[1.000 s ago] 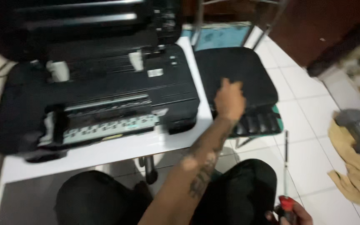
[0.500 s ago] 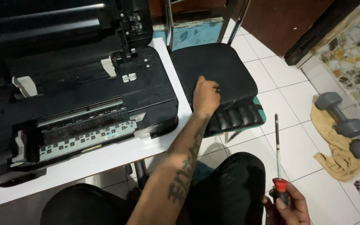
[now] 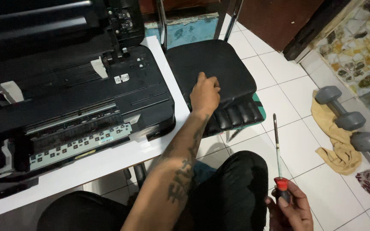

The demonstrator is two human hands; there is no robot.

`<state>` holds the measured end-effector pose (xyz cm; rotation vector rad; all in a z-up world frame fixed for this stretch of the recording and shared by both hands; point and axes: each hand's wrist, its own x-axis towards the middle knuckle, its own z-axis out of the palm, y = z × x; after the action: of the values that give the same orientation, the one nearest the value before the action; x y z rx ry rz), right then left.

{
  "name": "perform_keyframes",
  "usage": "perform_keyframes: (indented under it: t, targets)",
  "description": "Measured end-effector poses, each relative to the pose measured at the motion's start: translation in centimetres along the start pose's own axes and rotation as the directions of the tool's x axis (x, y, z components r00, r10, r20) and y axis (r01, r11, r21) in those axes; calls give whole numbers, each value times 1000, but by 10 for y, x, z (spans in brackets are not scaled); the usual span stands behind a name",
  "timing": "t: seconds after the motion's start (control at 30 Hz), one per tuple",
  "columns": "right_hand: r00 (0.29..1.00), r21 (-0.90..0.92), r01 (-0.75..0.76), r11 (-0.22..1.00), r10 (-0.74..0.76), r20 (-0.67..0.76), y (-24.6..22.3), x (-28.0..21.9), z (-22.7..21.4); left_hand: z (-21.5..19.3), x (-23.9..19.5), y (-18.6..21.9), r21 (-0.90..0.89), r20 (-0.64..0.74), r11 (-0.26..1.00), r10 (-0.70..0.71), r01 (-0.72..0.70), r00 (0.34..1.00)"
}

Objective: The person uses a screwdriver to remove screws from the front and top of a black printer. They then lift the top cover to access the internal components and continue unscrewing parts inside the device.

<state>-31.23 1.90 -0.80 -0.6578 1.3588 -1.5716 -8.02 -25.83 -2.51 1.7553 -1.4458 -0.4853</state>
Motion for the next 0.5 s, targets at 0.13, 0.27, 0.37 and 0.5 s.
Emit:
perform_keyframes:
  t: [0.13, 0.27, 0.37, 0.5]
  targets:
    - [997, 42, 35, 999, -37, 65, 20, 14, -18, 3, 4, -8, -81, 3, 997, -20, 20, 1000]
    - [998, 39, 34, 999, -36, 57, 11, 13, -9, 6, 11, -17, -108, 57, 990, -80, 86, 995]
    - [998, 44, 22, 999, -25, 57, -2, 10, 1, 18, 18, -29, -182, -46, 983, -17, 8, 999]
    - [996, -2, 72, 997, -72, 49, -14, 14, 5, 10, 14, -21, -176, -30, 984, -38, 32, 999]
